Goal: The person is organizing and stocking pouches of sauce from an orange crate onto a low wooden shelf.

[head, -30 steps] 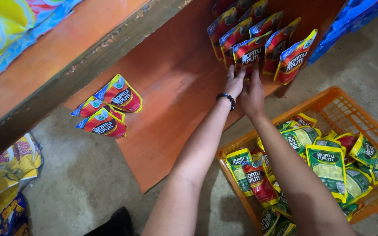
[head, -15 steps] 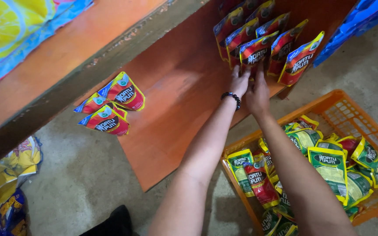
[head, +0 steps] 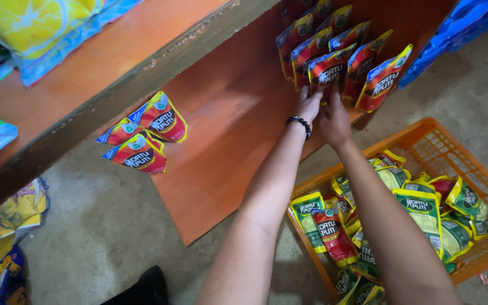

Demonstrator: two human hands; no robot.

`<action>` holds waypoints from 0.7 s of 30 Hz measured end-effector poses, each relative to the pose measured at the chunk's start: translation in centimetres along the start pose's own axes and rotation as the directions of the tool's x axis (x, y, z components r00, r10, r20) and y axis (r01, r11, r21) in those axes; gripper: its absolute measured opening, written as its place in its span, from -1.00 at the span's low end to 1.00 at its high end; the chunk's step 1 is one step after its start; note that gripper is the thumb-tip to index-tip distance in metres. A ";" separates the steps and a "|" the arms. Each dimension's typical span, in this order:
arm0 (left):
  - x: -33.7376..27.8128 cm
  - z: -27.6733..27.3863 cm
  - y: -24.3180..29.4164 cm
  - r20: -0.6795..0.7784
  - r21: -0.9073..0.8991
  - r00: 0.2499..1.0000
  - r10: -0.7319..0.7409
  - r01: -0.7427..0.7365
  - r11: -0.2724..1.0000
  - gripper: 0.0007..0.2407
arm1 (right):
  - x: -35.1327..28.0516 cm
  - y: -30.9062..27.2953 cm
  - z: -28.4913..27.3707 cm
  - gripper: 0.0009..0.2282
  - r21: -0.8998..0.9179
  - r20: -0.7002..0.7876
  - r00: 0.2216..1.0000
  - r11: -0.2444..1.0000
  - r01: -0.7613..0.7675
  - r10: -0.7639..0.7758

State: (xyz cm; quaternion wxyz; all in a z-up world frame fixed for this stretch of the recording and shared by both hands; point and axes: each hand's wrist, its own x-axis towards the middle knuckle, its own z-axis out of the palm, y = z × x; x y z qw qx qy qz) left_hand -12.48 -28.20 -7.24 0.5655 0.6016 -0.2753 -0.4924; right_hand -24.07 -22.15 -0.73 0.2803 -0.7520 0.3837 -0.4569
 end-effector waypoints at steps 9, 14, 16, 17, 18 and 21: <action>-1.6 1.0 -1.5 -0.085 -0.137 0.984 0.156 -0.166 0.976 -0.16 | -1.2 -1.2 0.2 -0.42 -0.114 -0.092 0.988 0.985 -0.131 0.121; -4.5 0.4 -2.0 -0.198 -0.080 0.963 0.181 -0.200 0.977 -0.31 | -1.5 -0.3 1.1 -0.44 0.009 -0.193 0.980 0.999 -0.051 0.052; -6.3 -1.0 -2.0 -0.216 -0.212 0.951 0.223 -0.268 0.940 -0.38 | -1.8 -2.6 1.3 -0.47 0.114 -0.227 0.973 0.991 0.066 -0.039; -8.3 -2.0 -1.1 -0.245 -0.175 0.933 0.262 -0.308 0.935 -0.44 | -2.1 -5.1 1.0 -0.56 0.097 -0.187 0.982 0.995 0.018 0.001; -9.9 -2.9 0.1 -0.272 -0.135 0.912 0.308 -0.353 0.926 -0.50 | -2.0 -7.6 0.7 -0.65 0.078 -0.150 0.988 0.997 -0.022 0.034; -13.7 -7.2 0.9 -0.301 -0.238 0.905 0.299 -0.375 0.896 -0.52 | -2.3 -12.3 2.3 -0.72 0.076 -0.064 0.998 0.997 0.027 -0.022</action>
